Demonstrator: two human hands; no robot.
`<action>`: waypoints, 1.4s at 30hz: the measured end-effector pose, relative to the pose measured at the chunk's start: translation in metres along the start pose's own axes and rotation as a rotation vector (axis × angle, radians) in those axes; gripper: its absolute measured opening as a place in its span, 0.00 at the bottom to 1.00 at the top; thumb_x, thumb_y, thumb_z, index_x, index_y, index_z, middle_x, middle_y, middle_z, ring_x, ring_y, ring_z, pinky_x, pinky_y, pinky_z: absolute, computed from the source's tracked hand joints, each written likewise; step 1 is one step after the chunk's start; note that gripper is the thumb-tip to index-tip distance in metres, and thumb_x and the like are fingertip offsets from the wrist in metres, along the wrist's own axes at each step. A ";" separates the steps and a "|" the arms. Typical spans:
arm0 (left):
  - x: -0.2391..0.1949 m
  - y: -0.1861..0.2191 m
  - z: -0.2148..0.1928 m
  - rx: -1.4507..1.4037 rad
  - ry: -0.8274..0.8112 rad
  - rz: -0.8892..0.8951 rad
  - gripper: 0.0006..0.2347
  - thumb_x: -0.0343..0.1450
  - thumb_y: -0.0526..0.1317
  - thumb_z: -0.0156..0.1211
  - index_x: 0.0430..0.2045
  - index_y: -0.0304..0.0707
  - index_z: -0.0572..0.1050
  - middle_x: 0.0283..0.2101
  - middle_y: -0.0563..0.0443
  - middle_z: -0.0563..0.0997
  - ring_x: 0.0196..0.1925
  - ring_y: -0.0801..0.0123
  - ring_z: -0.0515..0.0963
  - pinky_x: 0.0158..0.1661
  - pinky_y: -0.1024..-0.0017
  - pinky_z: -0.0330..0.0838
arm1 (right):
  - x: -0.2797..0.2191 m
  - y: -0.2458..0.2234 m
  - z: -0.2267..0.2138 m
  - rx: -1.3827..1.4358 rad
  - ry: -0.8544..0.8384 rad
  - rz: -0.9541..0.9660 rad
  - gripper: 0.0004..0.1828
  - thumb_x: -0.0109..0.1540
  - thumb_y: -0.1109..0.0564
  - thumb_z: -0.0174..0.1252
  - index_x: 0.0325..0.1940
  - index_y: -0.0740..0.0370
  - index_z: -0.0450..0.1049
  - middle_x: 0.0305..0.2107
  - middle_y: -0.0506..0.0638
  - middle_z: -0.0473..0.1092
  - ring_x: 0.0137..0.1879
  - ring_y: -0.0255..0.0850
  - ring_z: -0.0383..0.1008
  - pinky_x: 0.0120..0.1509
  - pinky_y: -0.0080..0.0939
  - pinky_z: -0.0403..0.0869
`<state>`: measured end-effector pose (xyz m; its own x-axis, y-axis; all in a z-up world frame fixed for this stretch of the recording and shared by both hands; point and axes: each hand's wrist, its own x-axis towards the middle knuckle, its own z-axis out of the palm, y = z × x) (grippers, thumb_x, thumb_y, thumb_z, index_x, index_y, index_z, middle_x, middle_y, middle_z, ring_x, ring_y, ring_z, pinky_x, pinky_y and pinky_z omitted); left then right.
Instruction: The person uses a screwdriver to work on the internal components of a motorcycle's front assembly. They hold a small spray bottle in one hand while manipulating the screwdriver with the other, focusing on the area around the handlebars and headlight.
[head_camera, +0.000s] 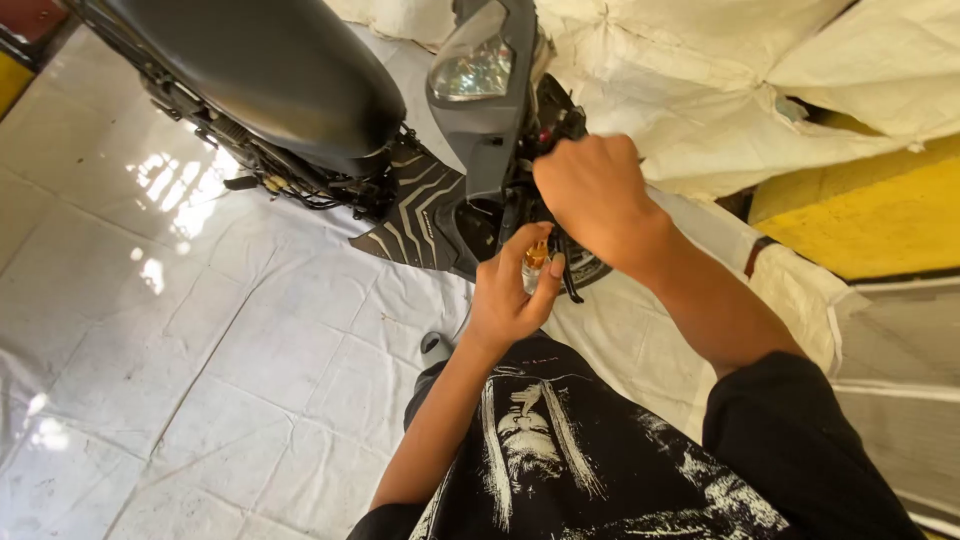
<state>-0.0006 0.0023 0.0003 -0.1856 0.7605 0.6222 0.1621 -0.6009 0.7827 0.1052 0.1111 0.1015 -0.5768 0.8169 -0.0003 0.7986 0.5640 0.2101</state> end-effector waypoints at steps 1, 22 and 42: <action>0.000 -0.001 0.001 0.012 0.008 -0.006 0.14 0.74 0.40 0.60 0.51 0.33 0.72 0.36 0.40 0.84 0.32 0.47 0.85 0.32 0.63 0.79 | 0.003 0.002 -0.004 0.006 -0.001 -0.014 0.22 0.58 0.65 0.58 0.10 0.60 0.61 0.09 0.50 0.62 0.19 0.44 0.67 0.28 0.44 0.65; 0.000 0.006 0.002 -0.047 0.051 0.018 0.16 0.74 0.43 0.60 0.53 0.37 0.74 0.34 0.43 0.83 0.31 0.51 0.85 0.32 0.65 0.80 | 0.005 -0.006 -0.033 -0.129 -0.256 0.074 0.15 0.60 0.66 0.48 0.28 0.66 0.82 0.25 0.59 0.78 0.38 0.61 0.82 0.43 0.57 0.75; 0.003 0.019 -0.004 0.089 -0.093 -0.092 0.17 0.72 0.35 0.61 0.55 0.35 0.70 0.36 0.47 0.83 0.31 0.63 0.82 0.33 0.72 0.76 | 0.008 0.022 0.014 -0.180 -0.083 -0.043 0.10 0.58 0.50 0.56 0.24 0.51 0.77 0.21 0.52 0.75 0.22 0.50 0.71 0.28 0.51 0.61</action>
<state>-0.0021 -0.0079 0.0168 -0.1142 0.8331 0.5412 0.2346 -0.5068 0.8296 0.1204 0.1322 0.0926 -0.5872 0.8041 -0.0922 0.7259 0.5736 0.3794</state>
